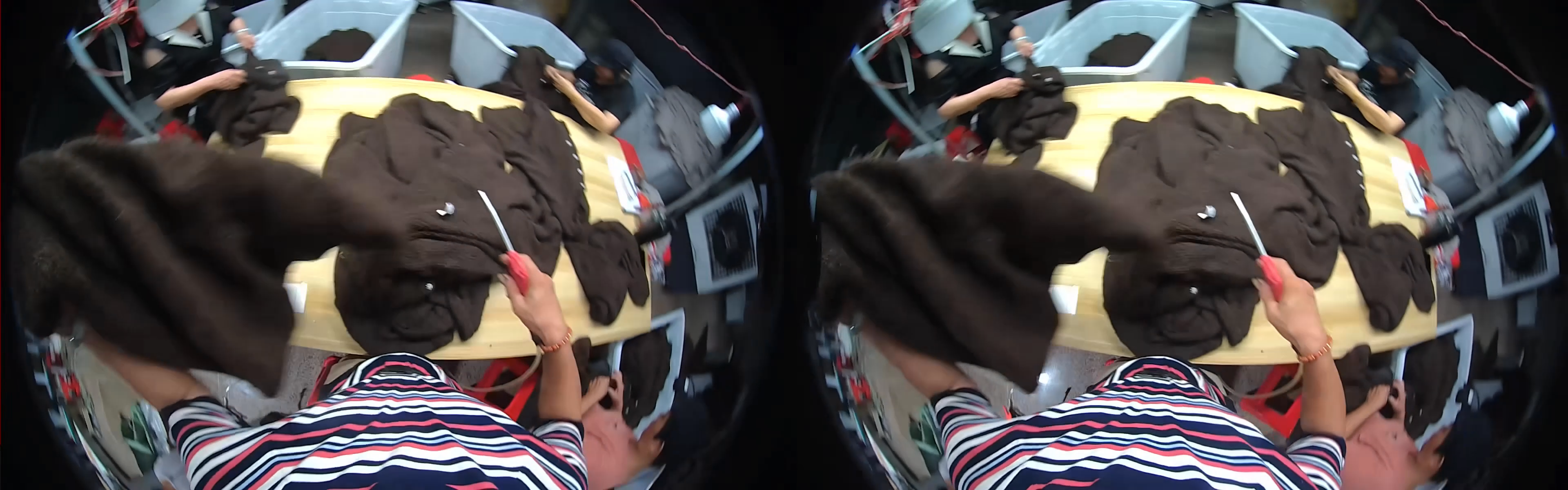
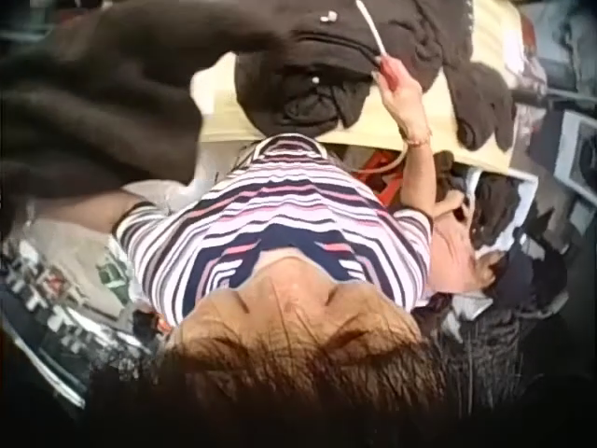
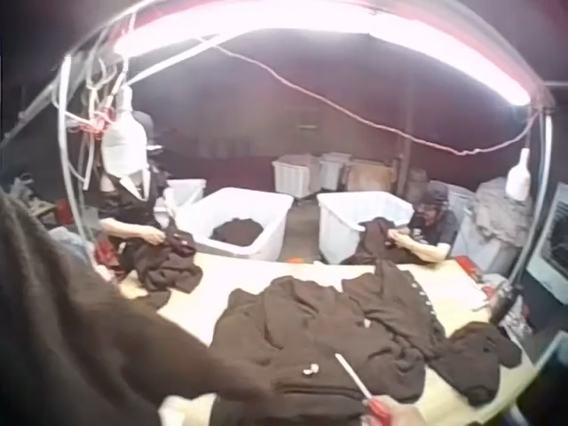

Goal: Trim loose threads from finished sweaters using scissors.

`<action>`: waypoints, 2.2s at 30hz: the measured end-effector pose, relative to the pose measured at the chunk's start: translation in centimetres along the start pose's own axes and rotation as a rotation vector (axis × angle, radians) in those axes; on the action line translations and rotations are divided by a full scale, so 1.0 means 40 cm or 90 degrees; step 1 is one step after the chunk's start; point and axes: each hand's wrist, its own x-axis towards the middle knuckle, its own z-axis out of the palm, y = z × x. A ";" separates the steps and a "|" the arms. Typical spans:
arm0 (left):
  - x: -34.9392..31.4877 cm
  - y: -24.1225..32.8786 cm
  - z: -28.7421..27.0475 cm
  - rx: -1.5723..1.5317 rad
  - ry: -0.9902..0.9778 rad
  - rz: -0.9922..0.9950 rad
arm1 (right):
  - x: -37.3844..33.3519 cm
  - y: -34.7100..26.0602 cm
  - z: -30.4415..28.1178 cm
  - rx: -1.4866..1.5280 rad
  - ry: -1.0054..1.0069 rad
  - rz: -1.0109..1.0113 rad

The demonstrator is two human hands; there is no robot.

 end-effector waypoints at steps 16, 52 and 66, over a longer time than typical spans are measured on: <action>-0.260 0.410 -0.967 -1.682 -0.606 0.325 | -0.095 0.110 0.047 -0.043 0.059 0.230; -0.545 0.437 -1.248 -1.301 -0.538 0.264 | -0.212 0.515 -0.088 0.003 0.020 0.277; -0.510 0.469 -0.912 -1.563 -0.988 0.226 | -0.145 0.251 0.106 -0.023 -0.073 0.160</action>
